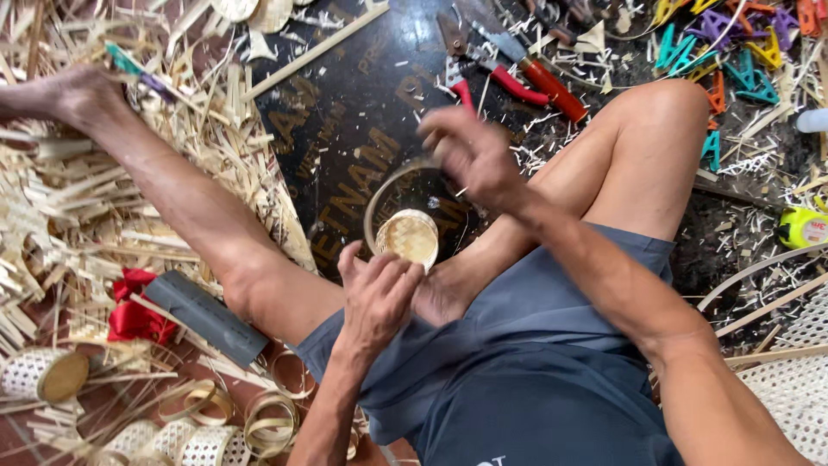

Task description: The person sits on the floor assembling woven bamboo baskets, fitting the woven basket body into bamboo rim rings and pressing the rims into place using a gray plastic pipe as a form. They use pliers to trim bamboo strips and fit the strips around the basket rims by hand.

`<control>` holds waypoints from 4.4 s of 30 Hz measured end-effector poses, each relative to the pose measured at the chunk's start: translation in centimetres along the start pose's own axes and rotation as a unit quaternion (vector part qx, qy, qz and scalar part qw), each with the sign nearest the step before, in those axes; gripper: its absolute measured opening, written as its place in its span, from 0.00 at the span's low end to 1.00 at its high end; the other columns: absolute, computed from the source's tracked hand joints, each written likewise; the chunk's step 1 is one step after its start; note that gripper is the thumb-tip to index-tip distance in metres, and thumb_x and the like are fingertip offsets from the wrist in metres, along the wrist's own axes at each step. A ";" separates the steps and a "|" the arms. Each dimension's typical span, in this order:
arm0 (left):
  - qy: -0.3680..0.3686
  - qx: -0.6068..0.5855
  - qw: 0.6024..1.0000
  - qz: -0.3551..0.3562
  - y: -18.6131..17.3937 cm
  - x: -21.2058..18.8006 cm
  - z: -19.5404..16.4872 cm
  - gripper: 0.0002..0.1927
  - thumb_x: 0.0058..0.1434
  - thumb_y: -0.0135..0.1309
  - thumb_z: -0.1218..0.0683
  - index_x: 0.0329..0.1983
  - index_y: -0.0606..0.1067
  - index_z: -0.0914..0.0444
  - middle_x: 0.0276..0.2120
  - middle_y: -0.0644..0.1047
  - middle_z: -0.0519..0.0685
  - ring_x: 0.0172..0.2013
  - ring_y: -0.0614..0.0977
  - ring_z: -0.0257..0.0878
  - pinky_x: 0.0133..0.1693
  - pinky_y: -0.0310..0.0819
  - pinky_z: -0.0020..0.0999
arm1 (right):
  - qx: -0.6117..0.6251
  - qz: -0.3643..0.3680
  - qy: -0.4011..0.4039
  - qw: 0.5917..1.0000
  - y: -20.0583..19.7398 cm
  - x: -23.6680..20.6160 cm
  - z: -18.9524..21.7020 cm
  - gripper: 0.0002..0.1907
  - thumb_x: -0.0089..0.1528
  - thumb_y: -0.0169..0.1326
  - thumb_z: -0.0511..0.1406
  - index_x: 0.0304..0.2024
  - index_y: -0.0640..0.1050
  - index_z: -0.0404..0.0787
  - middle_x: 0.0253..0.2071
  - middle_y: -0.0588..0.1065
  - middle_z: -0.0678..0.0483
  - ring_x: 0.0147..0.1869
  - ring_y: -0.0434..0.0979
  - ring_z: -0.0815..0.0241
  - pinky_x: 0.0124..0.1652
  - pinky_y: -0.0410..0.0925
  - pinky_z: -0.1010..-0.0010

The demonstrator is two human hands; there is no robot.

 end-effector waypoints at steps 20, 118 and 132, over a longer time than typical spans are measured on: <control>-0.317 -0.499 0.799 -0.109 -3.6 9.8 5.4 0.07 0.70 0.59 0.58 0.45 0.81 0.68 0.33 0.79 0.40 0.34 0.75 0.24 0.36 0.71 0.22 | -0.098 -0.008 0.339 0.936 -6.6 4.9 -7.0 0.19 0.61 0.54 0.34 0.52 0.73 0.29 0.34 0.75 0.51 0.35 0.77 0.54 0.34 0.70 0.62; -0.160 -0.026 0.987 -0.005 6.3 -3.7 4.3 0.05 0.61 0.54 0.53 0.37 0.77 0.58 0.32 0.72 0.44 0.39 0.75 0.41 0.45 0.64 0.43 | -0.318 0.436 -0.241 0.807 5.6 -4.4 0.5 0.13 0.54 0.55 0.33 0.40 0.78 0.34 0.46 0.76 0.49 0.43 0.77 0.53 0.40 0.73 0.65; -0.152 -0.066 0.983 0.077 6.0 -4.3 3.8 0.06 0.58 0.54 0.55 0.35 0.76 0.63 0.36 0.74 0.50 0.42 0.75 0.47 0.45 0.68 0.43 | -0.316 0.456 -0.237 0.797 5.7 -3.8 0.4 0.15 0.52 0.55 0.34 0.39 0.78 0.33 0.46 0.76 0.48 0.41 0.76 0.54 0.42 0.73 0.64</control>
Point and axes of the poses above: each hand's wrist, its own x-axis towards the middle knuckle, its own y-axis out of the palm, z = x × y, the point moved 2 cm from there along x, towards the middle knuckle
